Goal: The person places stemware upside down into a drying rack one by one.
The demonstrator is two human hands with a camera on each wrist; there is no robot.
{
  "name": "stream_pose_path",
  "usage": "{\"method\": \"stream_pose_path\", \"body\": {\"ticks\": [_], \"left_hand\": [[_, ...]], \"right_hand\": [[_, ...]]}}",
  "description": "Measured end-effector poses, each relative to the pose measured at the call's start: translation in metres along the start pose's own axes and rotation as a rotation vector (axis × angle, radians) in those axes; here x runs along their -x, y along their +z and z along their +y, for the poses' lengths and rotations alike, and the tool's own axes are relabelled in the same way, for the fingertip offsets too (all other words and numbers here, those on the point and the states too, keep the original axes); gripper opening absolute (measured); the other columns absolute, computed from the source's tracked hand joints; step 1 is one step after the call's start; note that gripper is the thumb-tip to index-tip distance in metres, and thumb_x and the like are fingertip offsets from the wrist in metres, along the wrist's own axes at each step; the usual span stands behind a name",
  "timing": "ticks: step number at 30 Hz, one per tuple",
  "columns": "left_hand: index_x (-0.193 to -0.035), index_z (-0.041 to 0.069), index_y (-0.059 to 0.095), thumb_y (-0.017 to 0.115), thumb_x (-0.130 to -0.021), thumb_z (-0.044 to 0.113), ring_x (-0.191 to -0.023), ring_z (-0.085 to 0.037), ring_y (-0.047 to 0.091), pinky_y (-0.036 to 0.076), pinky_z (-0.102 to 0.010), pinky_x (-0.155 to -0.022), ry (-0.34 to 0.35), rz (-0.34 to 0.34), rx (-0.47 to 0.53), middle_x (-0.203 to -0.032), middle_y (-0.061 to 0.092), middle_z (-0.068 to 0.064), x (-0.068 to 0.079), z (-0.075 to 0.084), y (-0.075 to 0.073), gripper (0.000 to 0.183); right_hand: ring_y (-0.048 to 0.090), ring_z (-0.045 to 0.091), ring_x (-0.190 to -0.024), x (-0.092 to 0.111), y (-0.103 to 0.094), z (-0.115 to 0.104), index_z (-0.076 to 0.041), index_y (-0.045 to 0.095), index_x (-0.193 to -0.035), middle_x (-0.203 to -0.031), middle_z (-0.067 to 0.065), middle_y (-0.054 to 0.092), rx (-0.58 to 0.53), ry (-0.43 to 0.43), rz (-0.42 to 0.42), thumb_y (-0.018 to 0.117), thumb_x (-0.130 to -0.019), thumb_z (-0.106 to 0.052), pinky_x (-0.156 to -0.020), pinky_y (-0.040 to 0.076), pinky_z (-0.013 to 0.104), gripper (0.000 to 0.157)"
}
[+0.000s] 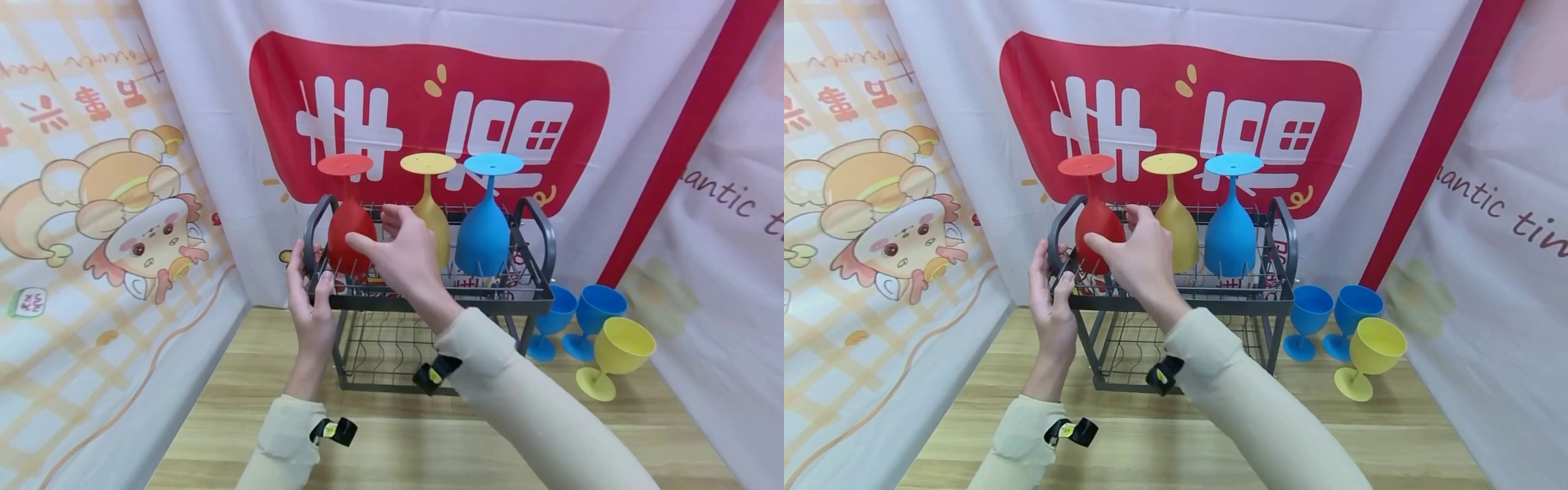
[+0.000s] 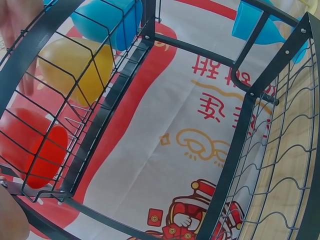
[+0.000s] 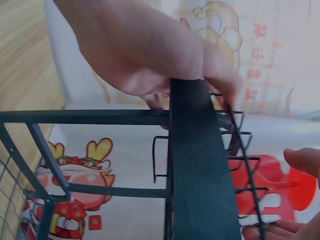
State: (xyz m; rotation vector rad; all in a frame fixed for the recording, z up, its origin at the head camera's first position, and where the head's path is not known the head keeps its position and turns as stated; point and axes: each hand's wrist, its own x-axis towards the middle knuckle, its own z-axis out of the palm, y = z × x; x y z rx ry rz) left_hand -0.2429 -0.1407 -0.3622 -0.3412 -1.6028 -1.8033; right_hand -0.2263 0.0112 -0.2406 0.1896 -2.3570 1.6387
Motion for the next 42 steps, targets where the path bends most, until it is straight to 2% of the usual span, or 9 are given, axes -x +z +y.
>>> {"method": "stream_pose_path", "body": {"ticks": [9,13,16,20,25,28,32,37,42], "left_hand": [[-0.165,0.020,0.035,0.051,-0.105,0.010,-0.148,-0.021,0.046,0.054,-0.034,-0.112,0.007,-0.003,0.004,-0.158,0.051,0.000,0.001,0.000,0.000,0.062],[-0.164,0.020,0.036,0.051,-0.105,0.009,-0.150,-0.023,0.045,0.055,-0.029,-0.110,0.006,0.000,0.013,-0.158,0.051,-0.001,0.002,-0.001,0.000,0.062],[-0.164,0.019,0.036,0.051,-0.105,0.009,-0.150,-0.024,0.045,0.054,-0.026,-0.109,0.008,-0.003,0.014,-0.158,0.051,-0.001,0.002,-0.001,0.000,0.062],[-0.164,0.021,0.036,0.051,-0.105,0.010,-0.149,-0.022,0.045,0.053,-0.029,-0.111,0.003,-0.004,0.000,-0.158,0.051,0.001,0.002,-0.001,0.000,0.062],[-0.164,0.023,0.036,0.051,-0.106,0.011,-0.149,-0.020,0.046,0.049,-0.034,-0.116,-0.002,0.002,-0.012,-0.157,0.052,0.002,0.003,0.000,-0.001,0.061],[-0.164,0.022,0.037,0.050,-0.106,0.010,-0.149,-0.021,0.046,0.049,-0.035,-0.117,0.002,0.003,-0.007,-0.157,0.052,0.001,0.003,0.001,-0.001,0.061],[-0.164,0.020,0.037,0.051,-0.105,0.008,-0.150,-0.022,0.046,0.050,-0.031,-0.115,0.008,0.000,0.004,-0.157,0.052,-0.001,0.003,0.000,0.000,0.061],[-0.164,0.021,0.036,0.051,-0.106,0.010,-0.149,-0.021,0.046,0.051,-0.027,-0.113,0.010,-0.010,0.001,-0.157,0.052,0.000,0.003,0.000,0.000,0.061],[-0.164,0.022,0.036,0.051,-0.106,0.011,-0.149,-0.020,0.046,0.050,-0.038,-0.118,0.011,-0.005,-0.004,-0.157,0.052,0.001,0.001,0.000,0.000,0.061]], "right_hand": [[0.066,0.017,-0.133,0.036,-0.043,0.024,-0.017,0.058,-0.146,-0.148,-0.001,0.066,-0.064,-0.180,0.012,0.082,-0.093,-0.037,-0.111,0.056,0.038,0.061],[0.066,0.014,-0.132,0.051,-0.064,0.045,-0.015,0.058,-0.146,-0.147,-0.003,0.066,-0.088,-0.247,0.019,0.080,-0.096,-0.030,-0.112,0.055,0.035,0.057],[0.066,0.011,-0.131,0.063,-0.079,0.060,-0.013,0.058,-0.147,-0.146,-0.004,0.066,-0.075,-0.270,0.037,0.080,-0.096,-0.026,-0.110,0.054,0.025,0.057],[0.068,0.011,-0.127,0.079,-0.097,0.080,-0.013,0.060,-0.145,-0.142,-0.001,0.069,-0.106,-0.298,0.066,0.078,-0.096,-0.014,-0.104,0.055,0.017,0.052],[0.071,0.012,-0.123,0.096,-0.116,0.104,-0.005,0.060,-0.144,-0.139,0.005,0.070,-0.180,-0.336,0.070,0.074,-0.095,0.004,-0.101,0.057,0.018,0.052],[0.071,0.009,-0.122,0.104,-0.127,0.120,-0.001,0.058,-0.144,-0.137,0.001,0.071,-0.170,-0.303,0.074,0.072,-0.095,0.006,-0.099,0.057,0.017,0.051],[0.072,0.006,-0.118,0.113,-0.137,0.142,-0.002,0.060,-0.143,-0.132,-0.005,0.073,-0.125,-0.187,0.131,0.073,-0.096,0.003,-0.096,0.057,0.014,0.049],[0.070,0.000,-0.113,0.122,-0.143,0.179,-0.007,0.060,-0.143,-0.127,-0.013,0.072,-0.008,-0.064,0.200,0.076,-0.097,-0.007,-0.092,0.056,0.010,0.048],[0.068,-0.005,-0.109,0.123,-0.149,0.224,-0.013,0.059,-0.145,-0.126,-0.020,0.070,0.082,0.066,0.227,0.076,-0.099,-0.022,-0.089,0.055,0.008,0.050]]}}
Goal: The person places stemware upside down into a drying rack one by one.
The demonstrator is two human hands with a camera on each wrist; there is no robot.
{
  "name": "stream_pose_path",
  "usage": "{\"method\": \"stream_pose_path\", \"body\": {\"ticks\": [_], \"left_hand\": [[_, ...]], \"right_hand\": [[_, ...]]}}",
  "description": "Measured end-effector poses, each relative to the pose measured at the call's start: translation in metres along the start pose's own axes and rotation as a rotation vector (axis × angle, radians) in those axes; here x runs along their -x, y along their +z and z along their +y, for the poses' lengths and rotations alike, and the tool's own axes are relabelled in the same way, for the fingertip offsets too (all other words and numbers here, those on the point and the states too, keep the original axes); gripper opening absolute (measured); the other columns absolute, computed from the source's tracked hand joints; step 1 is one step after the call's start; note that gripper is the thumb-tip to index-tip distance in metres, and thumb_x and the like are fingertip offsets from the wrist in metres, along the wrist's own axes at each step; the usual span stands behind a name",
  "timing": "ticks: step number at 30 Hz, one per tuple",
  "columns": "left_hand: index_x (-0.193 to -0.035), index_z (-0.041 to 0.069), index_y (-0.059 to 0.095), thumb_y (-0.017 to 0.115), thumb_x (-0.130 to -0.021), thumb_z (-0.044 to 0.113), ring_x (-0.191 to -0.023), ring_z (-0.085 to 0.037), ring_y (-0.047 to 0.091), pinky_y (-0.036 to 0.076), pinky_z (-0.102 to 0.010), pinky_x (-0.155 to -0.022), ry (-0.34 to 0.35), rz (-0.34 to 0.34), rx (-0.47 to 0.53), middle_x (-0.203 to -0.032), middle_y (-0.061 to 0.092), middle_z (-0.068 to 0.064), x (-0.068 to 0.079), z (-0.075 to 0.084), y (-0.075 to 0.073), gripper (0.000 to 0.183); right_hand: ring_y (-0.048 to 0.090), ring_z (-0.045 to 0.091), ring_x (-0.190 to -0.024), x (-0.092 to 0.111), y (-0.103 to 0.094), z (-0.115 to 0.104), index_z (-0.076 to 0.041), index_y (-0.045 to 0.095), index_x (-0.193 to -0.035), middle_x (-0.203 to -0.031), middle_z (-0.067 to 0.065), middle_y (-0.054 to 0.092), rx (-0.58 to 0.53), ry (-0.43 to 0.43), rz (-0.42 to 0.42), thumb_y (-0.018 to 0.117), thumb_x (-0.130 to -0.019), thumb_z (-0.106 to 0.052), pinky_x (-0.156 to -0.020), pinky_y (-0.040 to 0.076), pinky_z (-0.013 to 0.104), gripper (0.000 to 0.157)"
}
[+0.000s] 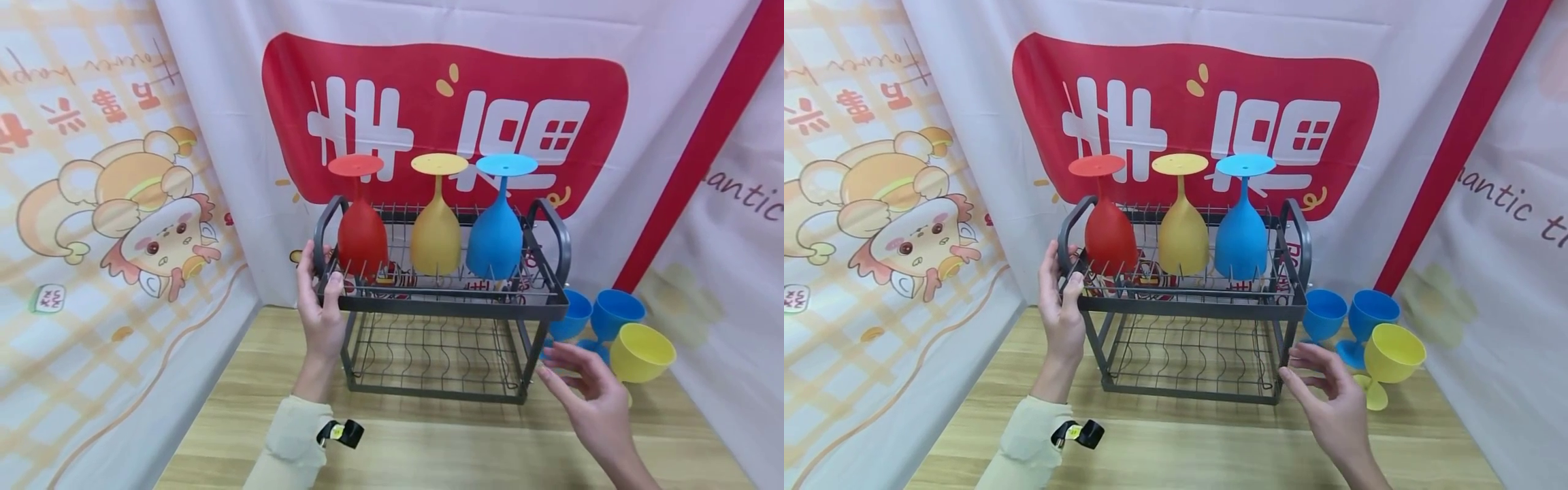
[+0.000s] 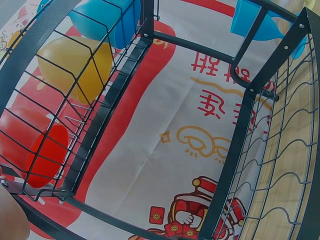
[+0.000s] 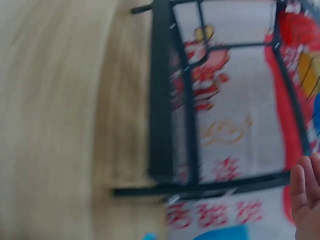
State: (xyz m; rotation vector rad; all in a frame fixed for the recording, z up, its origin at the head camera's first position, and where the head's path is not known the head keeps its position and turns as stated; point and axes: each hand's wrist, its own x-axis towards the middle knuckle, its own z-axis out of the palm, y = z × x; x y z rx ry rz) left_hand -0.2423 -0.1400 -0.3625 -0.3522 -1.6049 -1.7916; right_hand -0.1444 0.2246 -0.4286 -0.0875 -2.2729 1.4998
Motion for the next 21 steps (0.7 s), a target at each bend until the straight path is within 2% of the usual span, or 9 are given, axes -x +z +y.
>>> {"method": "stream_pose_path", "body": {"ticks": [5,10,12,18,21], "left_hand": [[-0.164,0.022,0.036,0.052,-0.106,0.012,-0.149,-0.021,0.046,0.046,-0.053,-0.121,0.002,0.000,0.001,-0.157,0.052,0.001,-0.001,0.000,0.001,0.061],[-0.164,0.021,0.036,0.051,-0.106,0.012,-0.150,-0.021,0.046,0.045,-0.051,-0.122,0.001,0.007,-0.002,-0.157,0.052,0.001,-0.001,0.000,0.000,0.061],[-0.164,0.021,0.036,0.051,-0.106,0.011,-0.150,-0.021,0.046,0.046,-0.049,-0.122,0.000,0.008,-0.004,-0.157,0.052,0.001,-0.001,0.000,-0.001,0.061],[-0.164,0.021,0.035,0.051,-0.106,0.012,-0.150,-0.022,0.046,0.049,-0.036,-0.118,-0.002,0.001,-0.005,-0.158,0.052,0.001,0.000,0.001,0.000,0.061],[-0.165,0.021,0.035,0.051,-0.106,0.012,-0.150,-0.022,0.046,0.051,-0.033,-0.115,0.001,-0.002,-0.005,-0.158,0.052,0.001,0.000,0.001,0.000,0.061]], "right_hand": [[0.065,-0.007,-0.108,-0.009,-0.006,0.040,-0.014,0.058,-0.147,-0.122,-0.023,0.067,0.029,0.116,0.044,0.076,-0.099,-0.032,-0.085,0.053,0.006,0.054],[0.059,-0.011,-0.106,-0.018,-0.016,0.074,-0.015,0.055,-0.150,-0.132,-0.007,0.067,0.075,0.259,0.083,0.076,-0.096,-0.046,-0.081,0.049,0.002,0.066],[0.058,-0.013,-0.103,-0.021,-0.022,0.087,-0.015,0.055,-0.150,-0.133,-0.005,0.066,0.084,0.309,0.102,0.078,-0.094,-0.048,-0.079,0.049,0.001,0.069],[0.056,-0.018,-0.094,-0.027,-0.048,0.125,-0.021,0.055,-0.148,-0.113,-0.030,0.061,0.028,0.461,0.177,0.084,-0.088,-0.049,-0.071,0.050,0.004,0.072],[0.055,-0.021,-0.088,-0.031,-0.058,0.139,-0.027,0.055,-0.145,-0.106,-0.034,0.057,-0.012,0.549,0.226,0.086,-0.085,-0.052,-0.067,0.050,0.006,0.072]]}}
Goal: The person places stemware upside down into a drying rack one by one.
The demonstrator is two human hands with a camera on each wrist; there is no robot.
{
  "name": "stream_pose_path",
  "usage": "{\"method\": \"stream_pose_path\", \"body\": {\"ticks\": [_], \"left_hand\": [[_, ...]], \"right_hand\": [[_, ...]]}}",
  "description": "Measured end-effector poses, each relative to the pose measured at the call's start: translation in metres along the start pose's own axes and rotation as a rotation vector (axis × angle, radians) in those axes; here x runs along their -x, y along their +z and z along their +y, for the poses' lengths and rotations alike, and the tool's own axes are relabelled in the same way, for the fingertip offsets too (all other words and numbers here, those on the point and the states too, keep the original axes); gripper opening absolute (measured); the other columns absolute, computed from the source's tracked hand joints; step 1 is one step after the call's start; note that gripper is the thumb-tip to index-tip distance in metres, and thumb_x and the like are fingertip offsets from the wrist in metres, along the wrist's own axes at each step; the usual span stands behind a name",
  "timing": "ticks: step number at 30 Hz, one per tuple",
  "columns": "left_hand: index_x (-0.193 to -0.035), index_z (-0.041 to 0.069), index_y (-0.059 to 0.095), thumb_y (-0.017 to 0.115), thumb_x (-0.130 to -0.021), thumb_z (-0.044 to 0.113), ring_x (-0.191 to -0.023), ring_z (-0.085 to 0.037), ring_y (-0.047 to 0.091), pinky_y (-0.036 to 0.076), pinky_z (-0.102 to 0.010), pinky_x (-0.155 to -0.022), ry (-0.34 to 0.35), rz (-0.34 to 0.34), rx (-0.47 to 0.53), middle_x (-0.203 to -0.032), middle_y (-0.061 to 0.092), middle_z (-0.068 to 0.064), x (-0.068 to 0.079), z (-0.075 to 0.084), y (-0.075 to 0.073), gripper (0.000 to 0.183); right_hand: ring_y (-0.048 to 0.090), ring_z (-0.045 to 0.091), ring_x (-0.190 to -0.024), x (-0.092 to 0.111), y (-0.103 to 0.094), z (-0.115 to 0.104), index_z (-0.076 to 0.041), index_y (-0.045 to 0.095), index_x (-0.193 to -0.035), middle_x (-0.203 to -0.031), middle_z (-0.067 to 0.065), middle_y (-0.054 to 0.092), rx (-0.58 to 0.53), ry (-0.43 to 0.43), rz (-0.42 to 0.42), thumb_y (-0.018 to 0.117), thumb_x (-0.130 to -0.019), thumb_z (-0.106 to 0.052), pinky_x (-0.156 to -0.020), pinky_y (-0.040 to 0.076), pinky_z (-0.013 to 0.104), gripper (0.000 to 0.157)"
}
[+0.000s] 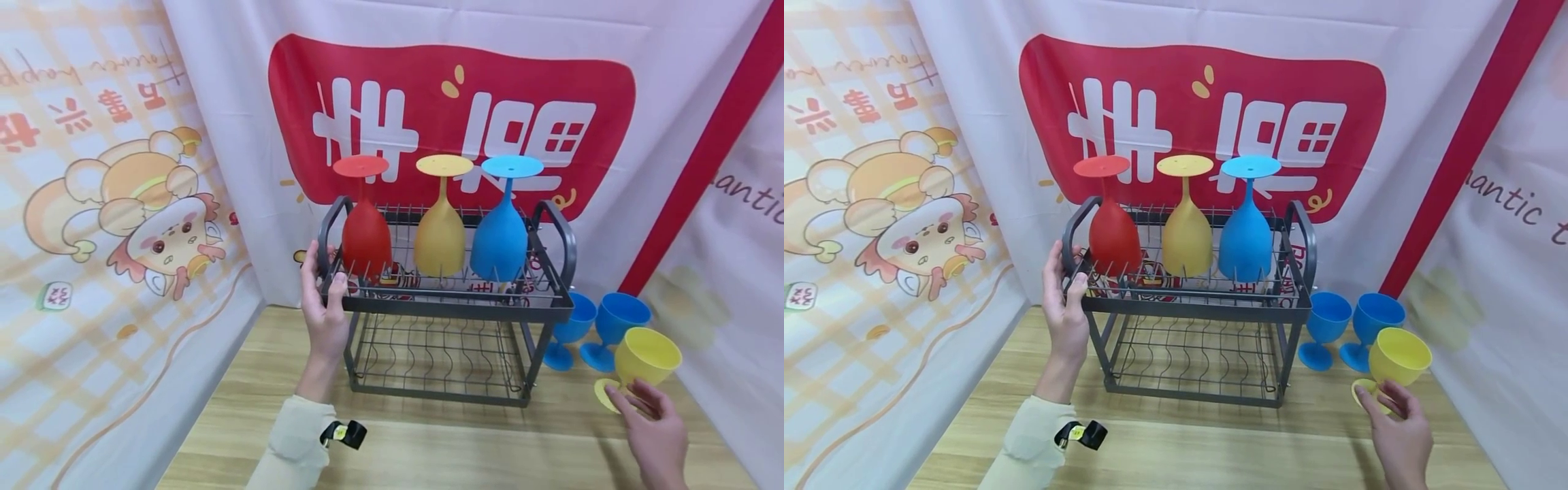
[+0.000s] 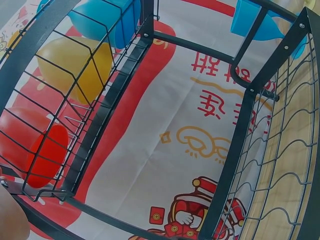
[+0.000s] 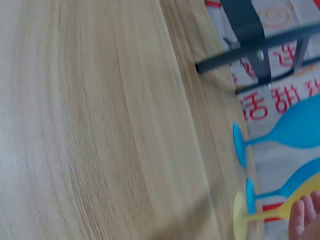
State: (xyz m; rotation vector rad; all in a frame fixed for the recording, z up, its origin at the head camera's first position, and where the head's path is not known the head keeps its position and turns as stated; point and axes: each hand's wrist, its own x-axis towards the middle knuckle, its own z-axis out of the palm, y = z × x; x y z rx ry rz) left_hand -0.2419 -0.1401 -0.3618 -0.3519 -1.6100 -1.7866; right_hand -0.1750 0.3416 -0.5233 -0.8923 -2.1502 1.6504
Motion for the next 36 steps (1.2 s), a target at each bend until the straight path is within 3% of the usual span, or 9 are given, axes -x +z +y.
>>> {"method": "stream_pose_path", "body": {"ticks": [5,9,11,14,18,24,29,32,36], "left_hand": [[-0.165,0.020,0.035,0.050,-0.106,0.011,-0.149,-0.022,0.047,0.052,-0.036,-0.116,0.003,0.002,-0.001,-0.158,0.052,0.001,0.000,0.000,0.001,0.061],[-0.164,0.021,0.036,0.051,-0.106,0.012,-0.149,-0.021,0.046,0.052,-0.034,-0.116,-0.002,0.002,-0.002,-0.158,0.052,0.001,0.000,-0.001,0.001,0.061],[-0.164,0.022,0.036,0.051,-0.107,0.012,-0.149,-0.021,0.046,0.052,-0.033,-0.115,-0.004,0.003,-0.003,-0.158,0.052,0.002,0.000,-0.001,0.000,0.061],[-0.164,0.022,0.036,0.051,-0.106,0.011,-0.149,-0.021,0.046,0.052,-0.030,-0.114,-0.003,0.009,-0.004,-0.158,0.052,0.001,0.000,-0.001,0.000,0.061],[-0.164,0.020,0.036,0.050,-0.106,0.009,-0.150,-0.022,0.046,0.052,-0.026,-0.113,0.001,0.010,0.010,-0.158,0.052,-0.001,0.000,-0.001,-0.001,0.061],[-0.165,0.020,0.036,0.050,-0.106,0.010,-0.150,-0.022,0.046,0.051,-0.025,-0.114,0.000,0.011,0.009,-0.159,0.052,-0.001,0.001,-0.001,0.000,0.062],[-0.165,0.021,0.036,0.051,-0.106,0.010,-0.150,-0.021,0.046,0.050,-0.033,-0.117,0.001,0.011,0.003,-0.159,0.052,0.000,0.000,-0.001,0.001,0.062],[-0.165,0.021,0.036,0.051,-0.106,0.010,-0.150,-0.021,0.046,0.050,-0.040,-0.119,0.001,0.010,0.006,-0.158,0.052,0.000,0.000,-0.001,0.002,0.062],[-0.165,0.020,0.036,0.051,-0.105,0.010,-0.150,-0.021,0.046,0.050,-0.033,-0.117,0.001,0.013,0.009,-0.158,0.052,0.000,0.001,-0.001,0.001,0.062]], "right_hand": [[0.050,-0.019,-0.086,-0.016,-0.009,0.004,-0.040,0.046,-0.137,-0.109,-0.030,0.050,-0.044,0.069,0.068,0.088,-0.082,-0.054,-0.064,0.050,0.004,0.071],[0.047,-0.009,-0.094,-0.025,-0.010,0.001,-0.033,0.033,-0.156,-0.126,-0.022,0.047,-0.029,0.070,0.102,0.090,-0.081,-0.052,-0.064,0.046,0.003,0.096],[0.048,-0.002,-0.101,-0.029,-0.009,-0.002,-0.026,0.022,-0.165,-0.144,-0.008,0.048,-0.009,0.069,0.095,0.089,-0.081,-0.053,-0.066,0.044,0.003,0.111],[0.048,0.008,-0.112,-0.035,-0.006,-0.006,-0.025,0.012,-0.168,-0.167,0.011,0.035,0.015,0.069,0.076,0.087,-0.082,-0.056,-0.081,0.046,0.008,0.119],[0.046,0.018,-0.126,-0.044,0.000,-0.009,-0.030,0.007,-0.169,-0.175,0.014,0.024,-0.001,0.076,0.058,0.086,-0.081,-0.056,-0.107,0.047,0.024,0.121],[0.036,0.031,-0.148,-0.055,0.003,-0.006,-0.032,0.005,-0.169,-0.177,0.013,0.019,-0.066,0.057,0.024,0.088,-0.083,-0.050,-0.129,0.037,0.039,0.121],[0.039,0.027,-0.148,-0.061,0.002,-0.002,-0.031,0.012,-0.169,-0.167,0.003,0.033,-0.092,0.065,0.016,0.089,-0.082,-0.049,-0.129,0.036,0.039,0.118],[0.044,0.023,-0.143,-0.062,0.002,0.000,-0.029,0.015,-0.168,-0.152,-0.010,0.042,-0.101,0.066,0.019,0.089,-0.082,-0.051,-0.125,0.041,0.031,0.116],[0.051,0.008,-0.122,-0.060,0.003,0.001,-0.027,0.019,-0.165,-0.130,-0.021,0.043,-0.130,0.047,0.035,0.090,-0.082,-0.048,-0.095,0.051,0.008,0.112]]}}
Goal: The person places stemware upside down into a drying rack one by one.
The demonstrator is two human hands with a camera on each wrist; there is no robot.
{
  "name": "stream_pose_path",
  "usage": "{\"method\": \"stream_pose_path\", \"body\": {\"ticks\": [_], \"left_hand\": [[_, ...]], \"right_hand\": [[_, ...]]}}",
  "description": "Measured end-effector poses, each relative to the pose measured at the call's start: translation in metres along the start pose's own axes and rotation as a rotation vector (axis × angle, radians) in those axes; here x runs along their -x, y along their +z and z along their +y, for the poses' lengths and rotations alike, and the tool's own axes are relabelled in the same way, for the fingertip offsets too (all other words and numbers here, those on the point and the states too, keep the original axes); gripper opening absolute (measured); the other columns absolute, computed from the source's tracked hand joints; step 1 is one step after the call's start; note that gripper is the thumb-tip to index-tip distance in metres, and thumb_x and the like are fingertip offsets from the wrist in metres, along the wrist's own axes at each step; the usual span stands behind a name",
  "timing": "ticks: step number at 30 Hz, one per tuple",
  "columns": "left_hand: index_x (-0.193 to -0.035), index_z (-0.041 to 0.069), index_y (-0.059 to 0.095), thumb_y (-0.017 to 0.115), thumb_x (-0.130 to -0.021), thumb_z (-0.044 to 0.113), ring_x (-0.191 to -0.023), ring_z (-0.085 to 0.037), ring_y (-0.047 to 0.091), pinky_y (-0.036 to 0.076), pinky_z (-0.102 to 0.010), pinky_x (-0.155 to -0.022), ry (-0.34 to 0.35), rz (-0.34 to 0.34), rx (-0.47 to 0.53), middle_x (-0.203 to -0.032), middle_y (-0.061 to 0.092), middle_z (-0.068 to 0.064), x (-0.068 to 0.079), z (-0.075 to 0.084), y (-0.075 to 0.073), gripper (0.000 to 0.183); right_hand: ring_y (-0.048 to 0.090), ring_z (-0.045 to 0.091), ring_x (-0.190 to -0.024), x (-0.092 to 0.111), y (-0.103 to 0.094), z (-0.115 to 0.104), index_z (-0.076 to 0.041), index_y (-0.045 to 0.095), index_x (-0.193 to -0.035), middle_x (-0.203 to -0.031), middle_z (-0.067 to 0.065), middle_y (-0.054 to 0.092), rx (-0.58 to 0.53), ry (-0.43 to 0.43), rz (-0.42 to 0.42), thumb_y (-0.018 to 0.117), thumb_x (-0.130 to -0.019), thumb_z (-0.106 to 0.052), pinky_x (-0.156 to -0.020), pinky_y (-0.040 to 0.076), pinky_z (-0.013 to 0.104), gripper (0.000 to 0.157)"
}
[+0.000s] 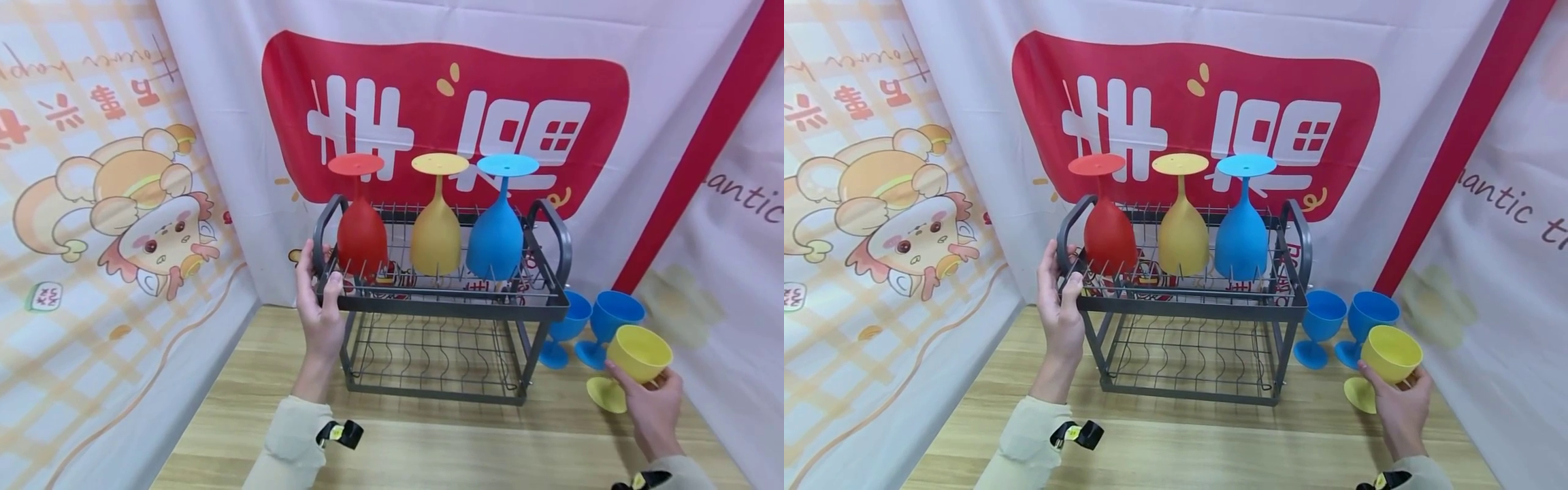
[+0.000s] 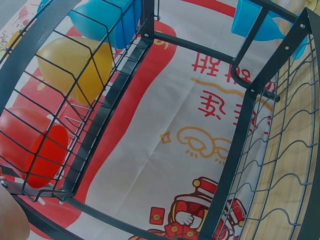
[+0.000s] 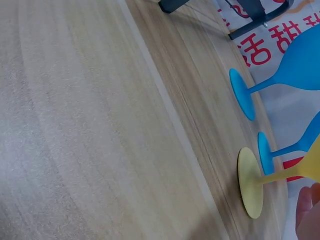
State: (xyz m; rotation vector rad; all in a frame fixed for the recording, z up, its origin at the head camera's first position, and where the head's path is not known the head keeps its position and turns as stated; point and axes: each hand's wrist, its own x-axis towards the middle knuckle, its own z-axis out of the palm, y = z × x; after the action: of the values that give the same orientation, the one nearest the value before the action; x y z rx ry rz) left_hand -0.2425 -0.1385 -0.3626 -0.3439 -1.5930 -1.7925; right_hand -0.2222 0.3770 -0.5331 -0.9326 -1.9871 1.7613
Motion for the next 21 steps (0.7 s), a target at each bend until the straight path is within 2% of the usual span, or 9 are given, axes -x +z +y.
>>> {"method": "stream_pose_path", "body": {"ticks": [2,4,7,12,15,21], "left_hand": [[-0.165,0.020,0.036,0.051,-0.105,0.010,-0.150,-0.022,0.046,0.050,-0.028,-0.116,-0.001,0.002,0.006,-0.159,0.052,-0.001,0.000,0.000,0.000,0.062],[-0.165,0.020,0.036,0.051,-0.105,0.009,-0.150,-0.022,0.046,0.051,-0.027,-0.115,-0.002,-0.002,0.014,-0.158,0.051,-0.002,0.000,0.001,-0.001,0.062],[-0.165,0.020,0.035,0.050,-0.105,0.009,-0.149,-0.022,0.046,0.051,-0.032,-0.116,-0.007,-0.005,0.018,-0.158,0.051,-0.001,0.000,0.001,-0.001,0.062],[-0.164,0.022,0.036,0.051,-0.106,0.011,-0.149,-0.020,0.046,0.051,-0.037,-0.116,-0.011,-0.007,0.002,-0.158,0.052,0.001,0.000,0.001,0.000,0.061],[-0.164,0.022,0.036,0.051,-0.106,0.011,-0.149,-0.020,0.046,0.051,-0.033,-0.115,-0.012,-0.006,-0.001,-0.158,0.052,0.002,0.000,0.001,0.000,0.061],[-0.164,0.022,0.036,0.051,-0.106,0.011,-0.149,-0.022,0.046,0.051,-0.031,-0.113,-0.010,-0.004,-0.005,-0.158,0.053,0.002,0.000,0.001,0.000,0.061]], "right_hand": [[0.049,0.002,-0.111,0.003,0.000,-0.001,-0.026,0.020,-0.164,-0.123,-0.022,0.042,-0.022,-0.016,0.003,0.090,-0.082,-0.045,-0.079,0.048,0.002,0.110],[0.047,-0.001,-0.106,0.006,-0.001,-0.002,-0.026,0.020,-0.163,-0.122,-0.022,0.043,-0.024,-0.031,0.004,0.090,-0.083,-0.044,-0.073,0.045,0.000,0.108],[0.048,-0.002,-0.107,0.012,-0.004,-0.003,-0.026,0.021,-0.164,-0.128,-0.021,0.046,-0.006,-0.048,0.001,0.089,-0.085,-0.043,-0.076,0.045,0.000,0.106],[0.047,-0.001,-0.120,0.025,-0.009,-0.006,-0.029,0.020,-0.164,-0.140,-0.020,0.045,0.006,-0.065,-0.029,0.088,-0.086,-0.040,-0.086,0.043,-0.001,0.104],[0.047,-0.001,-0.122,0.034,-0.013,-0.009,-0.029,0.020,-0.164,-0.133,-0.024,0.045,-0.012,-0.080,-0.054,0.089,-0.087,-0.036,-0.086,0.043,-0.002,0.103],[0.054,-0.008,-0.108,0.056,-0.016,-0.013,-0.028,0.031,-0.156,-0.125,-0.022,0.051,-0.065,-0.174,-0.101,0.089,-0.088,-0.020,-0.079,0.048,-0.001,0.090]]}}
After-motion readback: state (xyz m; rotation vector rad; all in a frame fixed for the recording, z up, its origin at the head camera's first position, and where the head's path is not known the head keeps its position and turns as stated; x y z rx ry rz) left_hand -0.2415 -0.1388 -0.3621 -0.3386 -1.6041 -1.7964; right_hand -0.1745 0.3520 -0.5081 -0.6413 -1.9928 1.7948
